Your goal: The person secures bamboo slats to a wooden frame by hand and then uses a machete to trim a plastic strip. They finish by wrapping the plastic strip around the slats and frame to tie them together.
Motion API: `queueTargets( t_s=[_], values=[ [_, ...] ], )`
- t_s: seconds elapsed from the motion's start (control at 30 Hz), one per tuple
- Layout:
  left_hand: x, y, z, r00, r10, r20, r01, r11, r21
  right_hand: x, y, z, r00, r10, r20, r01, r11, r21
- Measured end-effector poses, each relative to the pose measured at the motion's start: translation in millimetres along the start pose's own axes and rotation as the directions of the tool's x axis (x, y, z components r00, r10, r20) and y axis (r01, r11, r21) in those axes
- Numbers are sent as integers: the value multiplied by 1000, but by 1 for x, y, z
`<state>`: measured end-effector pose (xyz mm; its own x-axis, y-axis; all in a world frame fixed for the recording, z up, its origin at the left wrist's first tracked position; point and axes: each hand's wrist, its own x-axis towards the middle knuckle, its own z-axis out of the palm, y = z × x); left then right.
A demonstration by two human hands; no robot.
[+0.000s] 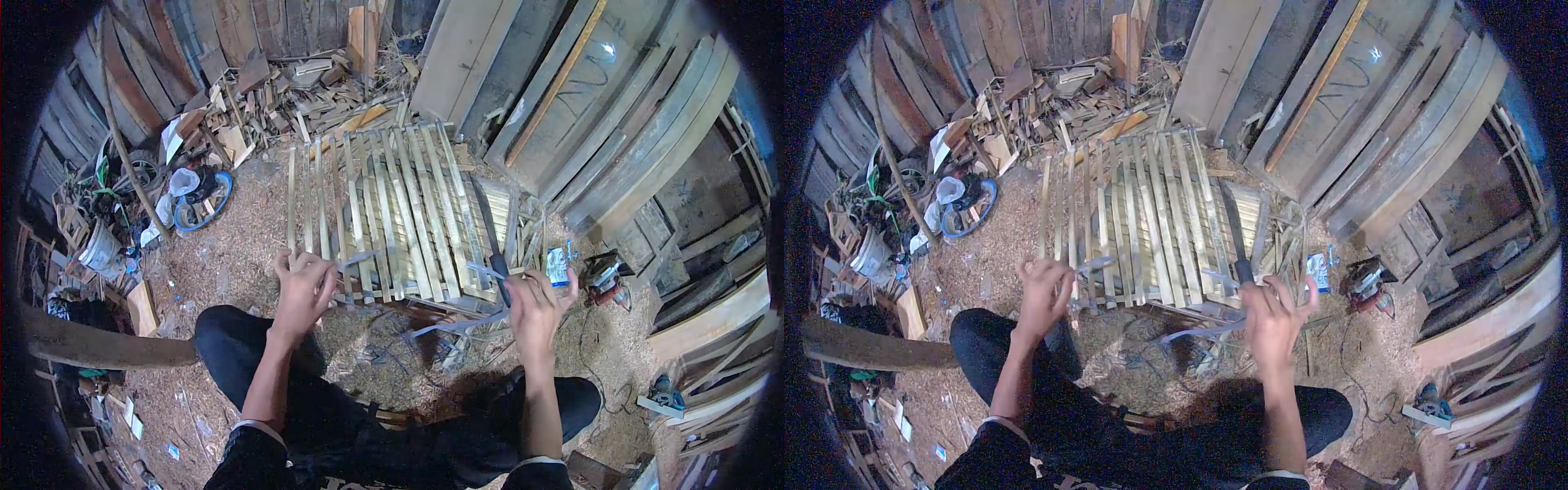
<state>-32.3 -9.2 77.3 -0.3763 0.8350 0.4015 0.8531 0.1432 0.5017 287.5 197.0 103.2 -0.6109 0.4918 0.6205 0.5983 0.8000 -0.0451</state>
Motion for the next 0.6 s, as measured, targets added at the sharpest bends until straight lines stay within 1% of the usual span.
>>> queueTargets(
  t_s=[0.07, 0.1, 0.13, 0.17, 0.2, 0.27, 0.3, 0.33, 0.4, 0.43, 0.47, 0.53, 0.57, 0.6],
  values=[
    [-4, 0, 1, 1000, -13, 12, 13, 1000, 19, -3, 4, -3, 1000, 29, -9, -29, 1000, 1],
    [-7, 2, 3, 993, 64, 101, -64, 998, -3, -3, 2, -4, 999, 32, -7, -32, 999, 0],
    [-9, 5, 5, 972, 142, 187, -138, 990, -31, -3, -2, -3, 1000, 29, 1, -29, 999, 37],
    [-12, 11, 12, 960, 154, 233, -150, 988, -34, -4, -7, -3, 1000, 25, 11, -26, 997, 75],
    [-15, 17, 18, 960, 152, 236, -148, 988, -35, -4, -11, -3, 1000, 26, 14, -27, 997, 76],
    [-14, 36, 19, 895, 307, 324, -273, 951, -148, -1, -20, -2, 999, 29, 25, -33, 988, 153],
    [-15, 40, 22, 888, 348, 300, -315, 937, -154, 0, -23, -1, 1000, 0, 19, -3, 987, 163],
    [-15, 43, 25, 888, 348, 299, -316, 936, -152, 2, -26, 0, 1000, -1, 16, -2, 987, 163],
    [-15, 46, 33, 895, 376, 239, -346, 925, -159, 5, -31, 4, 999, -43, -14, 45, 976, 215],
    [-14, 48, 36, 905, 392, 167, -366, 916, -164, 7, -36, 8, 999, -38, -22, 42, 973, 227],
    [-15, 51, 40, 906, 391, 165, -366, 917, -161, 6, -41, 11, 999, -41, -24, 45, 972, 230],
    [-11, 66, 44, 957, 284, -63, -289, 950, -116, 2, -49, 22, 989, -146, -11, 140, 929, 342],
    [-9, 73, 43, 966, 249, -77, -256, 960, -114, -2, -55, 33, 981, -185, -55, 192, 913, 360],
    [-8, 72, 45, 966, 248, -79, -256, 960, -115, -2, -61, 32, 981, -186, -55, 194, 913, 359]
  ],
)
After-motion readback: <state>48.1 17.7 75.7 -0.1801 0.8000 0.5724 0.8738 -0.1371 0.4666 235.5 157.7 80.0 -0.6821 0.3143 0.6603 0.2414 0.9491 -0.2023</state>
